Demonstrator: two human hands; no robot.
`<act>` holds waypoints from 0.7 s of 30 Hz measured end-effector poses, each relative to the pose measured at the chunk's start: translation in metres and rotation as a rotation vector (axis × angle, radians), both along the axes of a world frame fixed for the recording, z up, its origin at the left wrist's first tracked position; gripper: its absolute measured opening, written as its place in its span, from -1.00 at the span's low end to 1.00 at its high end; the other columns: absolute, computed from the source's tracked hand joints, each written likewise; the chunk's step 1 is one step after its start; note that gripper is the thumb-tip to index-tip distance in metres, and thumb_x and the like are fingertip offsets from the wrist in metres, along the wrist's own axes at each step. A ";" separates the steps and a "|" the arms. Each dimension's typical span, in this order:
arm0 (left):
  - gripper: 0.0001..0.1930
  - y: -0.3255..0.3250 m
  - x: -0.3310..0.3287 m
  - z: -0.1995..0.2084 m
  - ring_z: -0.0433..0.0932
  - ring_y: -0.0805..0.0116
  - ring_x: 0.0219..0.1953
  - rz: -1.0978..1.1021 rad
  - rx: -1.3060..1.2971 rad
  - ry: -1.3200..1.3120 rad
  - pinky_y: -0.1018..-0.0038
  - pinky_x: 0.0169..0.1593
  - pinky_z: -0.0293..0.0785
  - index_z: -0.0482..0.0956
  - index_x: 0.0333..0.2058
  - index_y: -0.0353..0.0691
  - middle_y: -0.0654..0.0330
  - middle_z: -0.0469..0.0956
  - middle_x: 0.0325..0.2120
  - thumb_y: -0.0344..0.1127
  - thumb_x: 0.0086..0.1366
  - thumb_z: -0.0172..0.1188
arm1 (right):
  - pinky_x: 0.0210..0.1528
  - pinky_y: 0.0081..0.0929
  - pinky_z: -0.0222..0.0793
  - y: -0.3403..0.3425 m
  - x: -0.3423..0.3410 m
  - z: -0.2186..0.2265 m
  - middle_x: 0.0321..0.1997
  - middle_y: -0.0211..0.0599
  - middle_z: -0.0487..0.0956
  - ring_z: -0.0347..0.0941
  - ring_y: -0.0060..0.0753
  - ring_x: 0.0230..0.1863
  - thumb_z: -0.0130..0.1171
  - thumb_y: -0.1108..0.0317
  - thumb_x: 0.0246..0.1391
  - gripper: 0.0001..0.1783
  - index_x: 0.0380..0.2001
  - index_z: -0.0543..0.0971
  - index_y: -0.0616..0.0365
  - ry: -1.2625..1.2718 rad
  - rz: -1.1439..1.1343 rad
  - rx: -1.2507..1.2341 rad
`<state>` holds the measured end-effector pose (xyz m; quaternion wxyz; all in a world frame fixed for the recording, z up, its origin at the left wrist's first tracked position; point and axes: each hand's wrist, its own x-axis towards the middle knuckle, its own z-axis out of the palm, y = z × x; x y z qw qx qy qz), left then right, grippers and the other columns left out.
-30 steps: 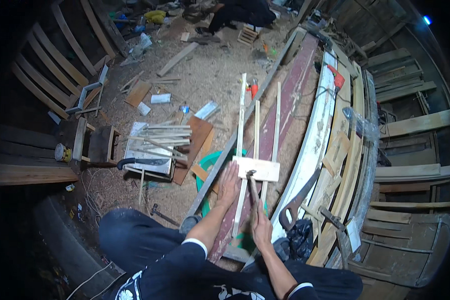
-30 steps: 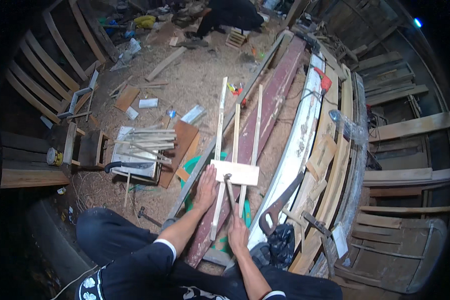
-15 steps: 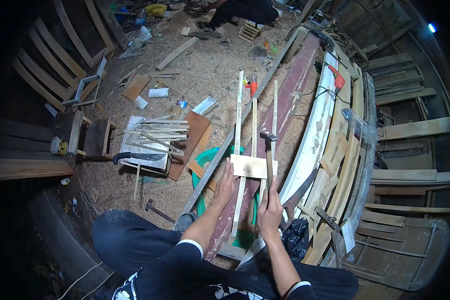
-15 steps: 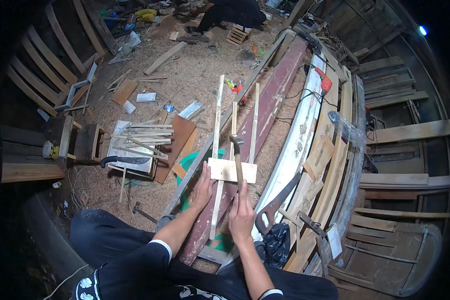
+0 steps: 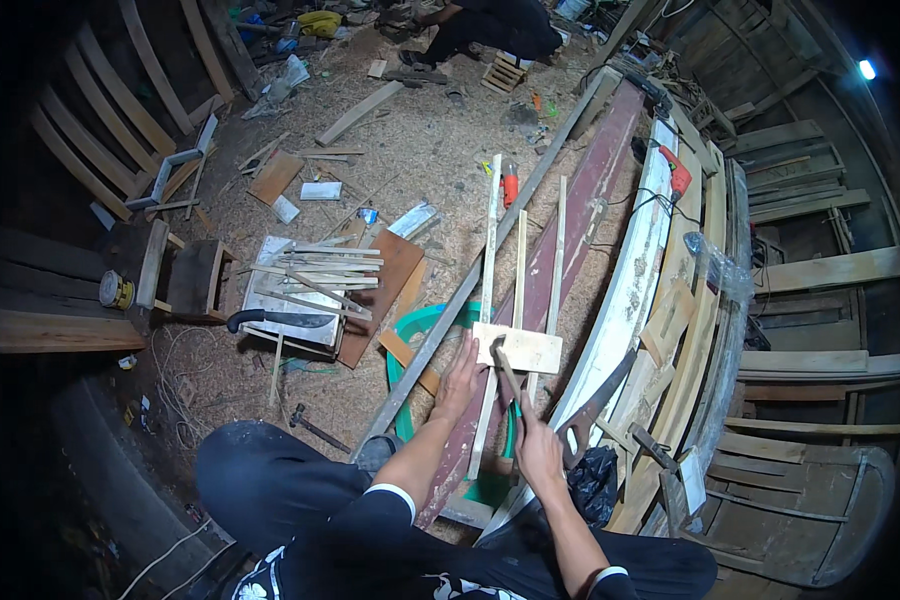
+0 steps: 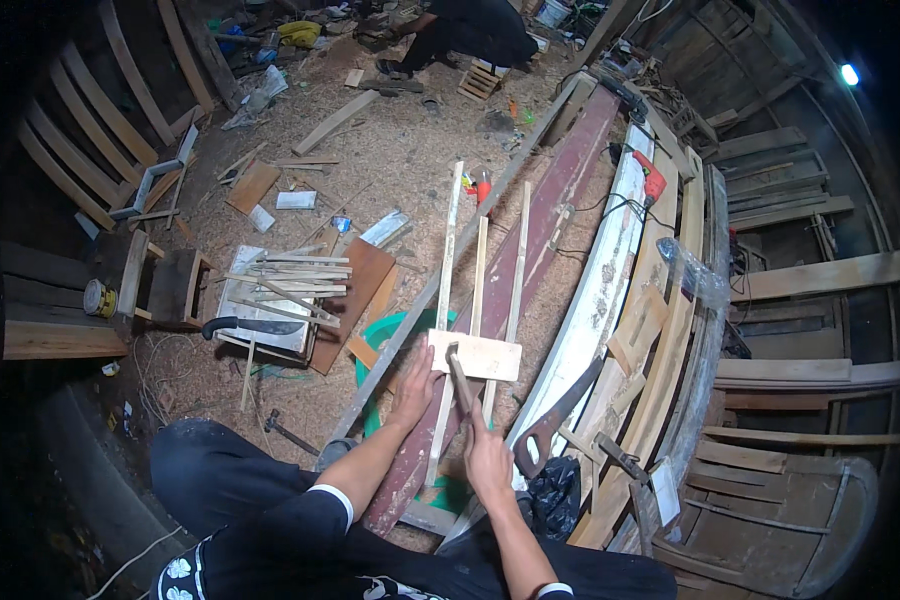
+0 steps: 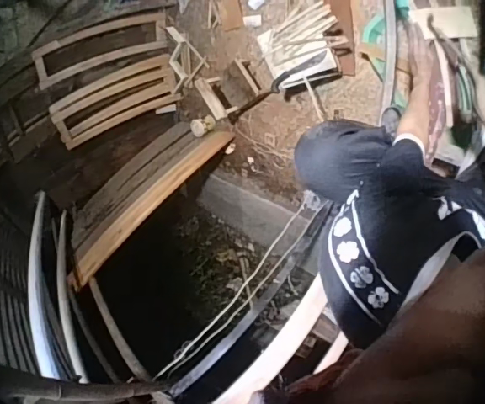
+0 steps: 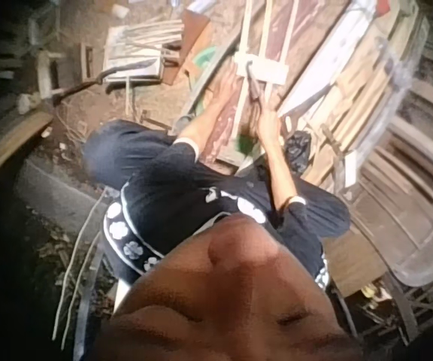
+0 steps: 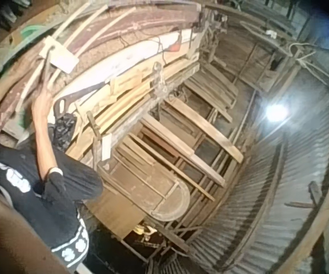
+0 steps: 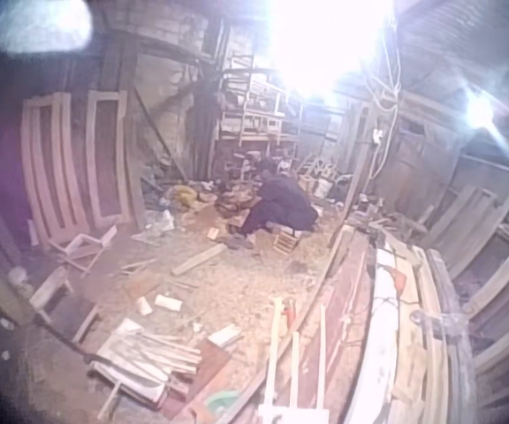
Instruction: Hammering nails into a small wooden frame while sitting on the floor of a workshop.
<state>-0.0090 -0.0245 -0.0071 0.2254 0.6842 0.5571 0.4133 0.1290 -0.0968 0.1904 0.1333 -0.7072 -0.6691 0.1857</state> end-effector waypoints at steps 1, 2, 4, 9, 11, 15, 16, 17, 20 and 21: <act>-0.32 0.004 0.000 0.000 0.26 -0.12 0.36 0.011 0.024 0.007 0.18 0.29 0.39 0.20 0.35 -0.30 -0.10 0.13 0.40 -0.48 0.28 0.22 | -0.34 0.09 0.43 0.002 0.002 0.003 -0.36 0.21 0.59 0.55 0.32 -0.40 0.02 0.43 0.31 -0.38 0.42 0.24 0.01 -0.073 0.019 -0.143; -0.32 0.008 -0.001 0.000 0.26 -0.12 0.36 0.017 0.029 0.006 0.18 0.29 0.39 0.20 0.35 -0.30 -0.10 0.13 0.40 -0.48 0.28 0.22 | -0.34 0.08 0.43 0.006 0.003 0.005 -0.35 0.21 0.59 0.55 0.31 -0.41 0.02 0.44 0.31 -0.39 0.41 0.25 0.03 -0.147 0.039 -0.285; -0.32 -0.002 -0.002 -0.003 0.28 -0.12 0.34 0.002 0.016 -0.017 0.18 0.27 0.41 0.20 0.35 -0.30 -0.10 0.14 0.40 -0.48 0.27 0.23 | -0.33 0.09 0.42 0.007 -0.004 0.022 -0.35 0.22 0.59 0.56 0.30 -0.39 0.03 0.42 0.31 -0.40 0.40 0.26 0.05 -0.087 -0.001 -0.246; -0.31 0.001 -0.001 0.002 0.27 -0.10 0.36 0.006 0.027 0.028 0.18 0.29 0.40 0.21 0.34 -0.31 -0.08 0.15 0.39 -0.49 0.26 0.24 | -0.34 0.14 0.44 -0.003 -0.001 0.008 -0.25 0.22 0.61 0.57 0.33 -0.32 0.00 0.36 0.33 -0.38 0.43 0.21 0.03 -0.030 -0.018 -0.001; -0.33 -0.002 0.000 0.002 0.26 -0.10 0.36 0.000 0.018 0.021 0.19 0.31 0.38 0.21 0.34 -0.32 -0.08 0.14 0.40 -0.51 0.26 0.22 | -0.31 0.04 0.41 -0.009 -0.003 -0.004 -0.41 0.16 0.56 0.53 0.22 -0.41 0.03 0.52 0.25 -0.32 0.43 0.22 -0.02 -0.141 -0.009 -0.209; -0.35 -0.002 -0.005 0.001 0.24 -0.09 0.37 -0.003 -0.013 0.034 0.19 0.35 0.33 0.22 0.34 -0.33 -0.09 0.12 0.40 -0.56 0.27 0.15 | -0.36 0.05 0.42 -0.003 -0.018 0.027 -0.45 0.11 0.53 0.54 0.21 -0.43 0.05 0.52 0.23 -0.31 0.43 0.24 -0.02 0.034 -0.027 0.195; -0.35 0.001 -0.003 0.004 0.24 -0.09 0.37 -0.008 -0.005 0.031 0.19 0.35 0.33 0.22 0.34 -0.33 -0.09 0.12 0.40 -0.56 0.27 0.15 | -0.36 0.05 0.42 -0.008 -0.014 0.019 -0.45 0.11 0.53 0.54 0.21 -0.43 0.05 0.52 0.23 -0.31 0.43 0.24 -0.02 0.031 -0.032 0.202; -0.35 0.001 0.000 0.005 0.23 -0.09 0.38 -0.011 -0.010 0.021 0.19 0.36 0.32 0.22 0.34 -0.33 -0.10 0.12 0.41 -0.57 0.27 0.14 | -0.35 0.05 0.42 -0.021 -0.007 0.002 -0.43 0.11 0.54 0.54 0.21 -0.43 0.05 0.51 0.23 -0.31 0.42 0.24 0.00 0.016 -0.018 0.181; -0.35 0.000 -0.002 -0.001 0.22 -0.07 0.39 -0.001 0.013 0.027 0.20 0.36 0.32 0.22 0.34 -0.32 -0.10 0.12 0.41 -0.58 0.26 0.12 | -0.34 0.06 0.41 -0.034 0.000 -0.018 -0.40 0.12 0.56 0.55 0.25 -0.40 0.05 0.47 0.25 -0.34 0.41 0.25 0.06 -0.139 -0.006 -0.152; -0.36 -0.005 -0.004 -0.003 0.22 -0.07 0.39 -0.010 0.015 0.036 0.20 0.35 0.33 0.23 0.34 -0.32 -0.10 0.13 0.40 -0.58 0.26 0.13 | -0.34 0.06 0.41 -0.039 0.000 -0.022 -0.38 0.14 0.56 0.55 0.27 -0.39 0.05 0.45 0.27 -0.36 0.41 0.25 0.08 -0.076 -0.028 -0.099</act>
